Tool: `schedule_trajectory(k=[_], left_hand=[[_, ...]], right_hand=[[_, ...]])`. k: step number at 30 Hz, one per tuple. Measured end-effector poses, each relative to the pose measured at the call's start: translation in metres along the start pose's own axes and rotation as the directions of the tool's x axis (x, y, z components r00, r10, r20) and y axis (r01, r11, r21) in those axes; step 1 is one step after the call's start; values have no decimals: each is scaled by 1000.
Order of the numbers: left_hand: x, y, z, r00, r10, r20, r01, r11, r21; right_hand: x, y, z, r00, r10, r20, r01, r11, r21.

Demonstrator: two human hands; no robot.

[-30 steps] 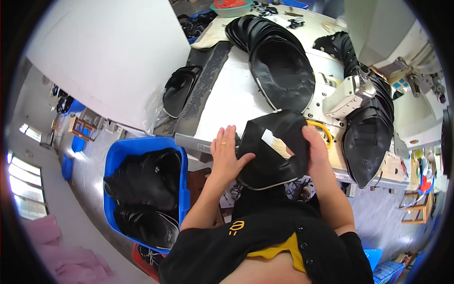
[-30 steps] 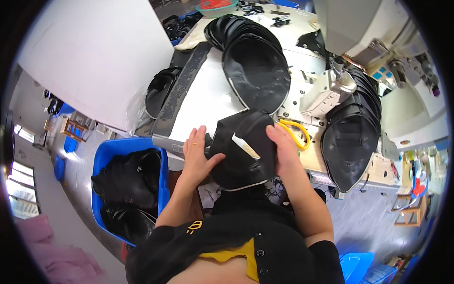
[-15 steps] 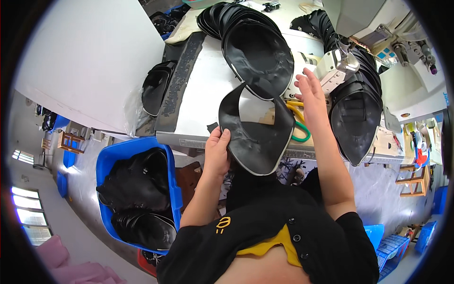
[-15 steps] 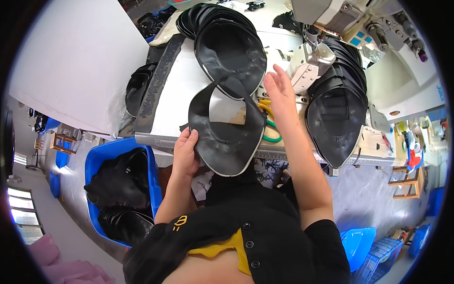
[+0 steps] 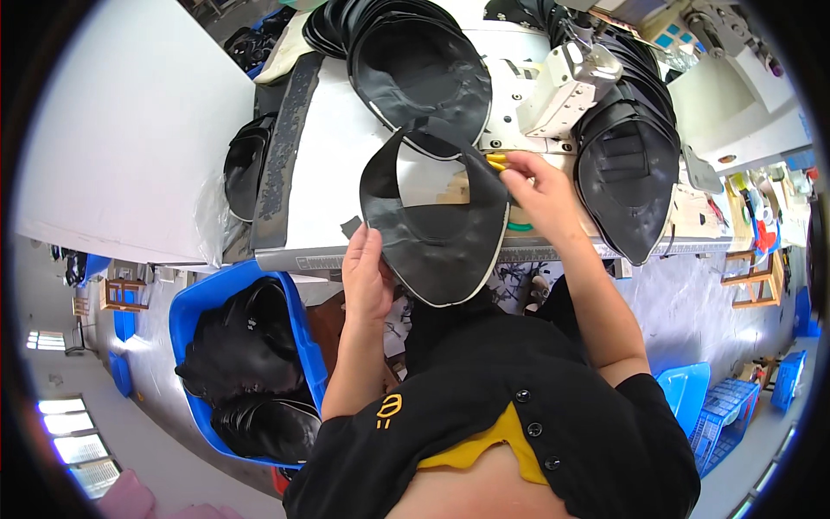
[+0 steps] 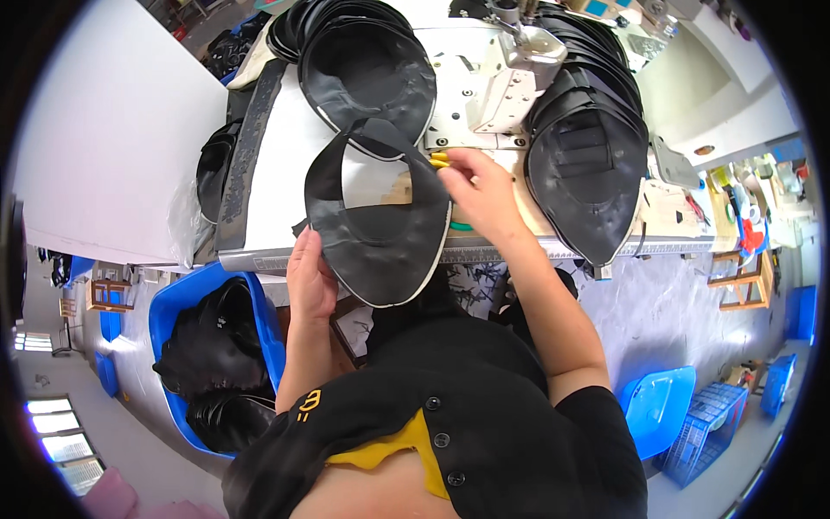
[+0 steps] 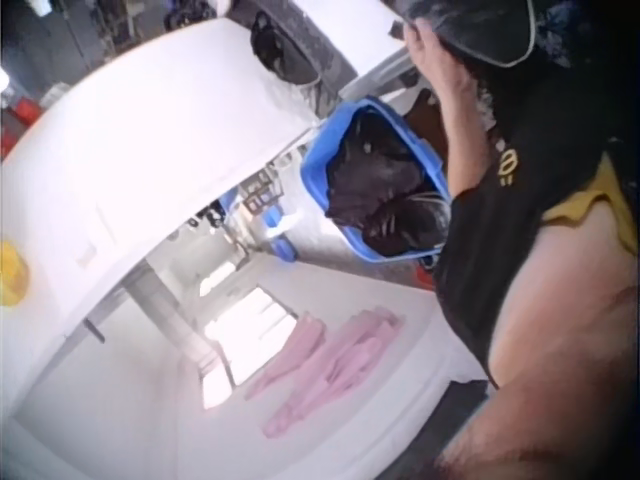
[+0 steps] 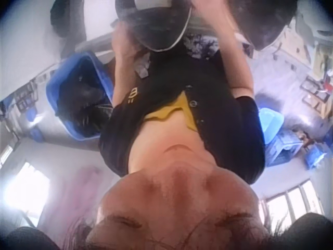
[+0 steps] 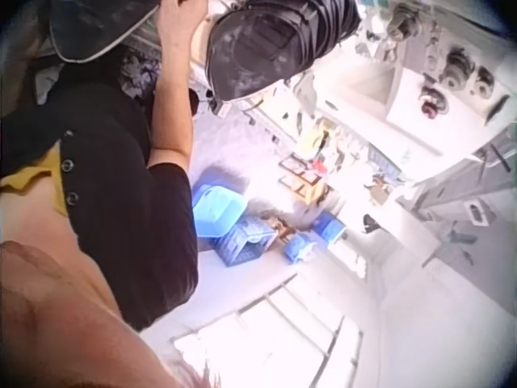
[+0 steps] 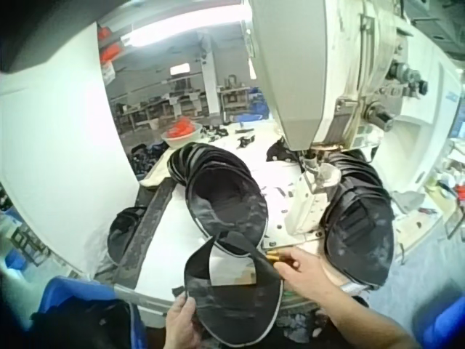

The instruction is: The person assembles black shoes by hand in a workshop. They pick up shoe parts, attach decorative white flower embellishments, and place the finished shoes into blue plastic bins.

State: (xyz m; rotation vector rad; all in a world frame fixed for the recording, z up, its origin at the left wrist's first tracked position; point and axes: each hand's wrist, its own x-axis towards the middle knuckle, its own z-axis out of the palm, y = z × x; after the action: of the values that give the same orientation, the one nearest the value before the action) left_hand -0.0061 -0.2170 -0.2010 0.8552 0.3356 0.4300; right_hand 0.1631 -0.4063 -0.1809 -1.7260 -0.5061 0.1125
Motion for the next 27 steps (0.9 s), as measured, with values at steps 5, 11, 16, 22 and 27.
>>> schedule_trajectory(k=[5, 11, 16, 22, 27], left_hand=[[-3, -3, 5, 1000, 17, 22, -20, 991, 130], [-33, -27, 15, 953, 2, 304, -91, 956, 279], [-35, -39, 58, 806, -197, 559, 60, 966, 253], [-19, -54, 62, 856, -282, 433, 133, 930, 343], [-22, -56, 48, 866, -317, 386, 192, 925, 329]], right_hand=[[7, 10, 12, 995, -97, -33, 91, 984, -156], [-26, -35, -37, 932, -169, -320, 144, 985, -99], [-41, -12, -158, 843, 43, -536, -48, 999, 5], [7, 37, -224, 798, -156, -582, -259, 783, -565], [56, 13, -197, 664, -525, -532, -177, 581, -794]])
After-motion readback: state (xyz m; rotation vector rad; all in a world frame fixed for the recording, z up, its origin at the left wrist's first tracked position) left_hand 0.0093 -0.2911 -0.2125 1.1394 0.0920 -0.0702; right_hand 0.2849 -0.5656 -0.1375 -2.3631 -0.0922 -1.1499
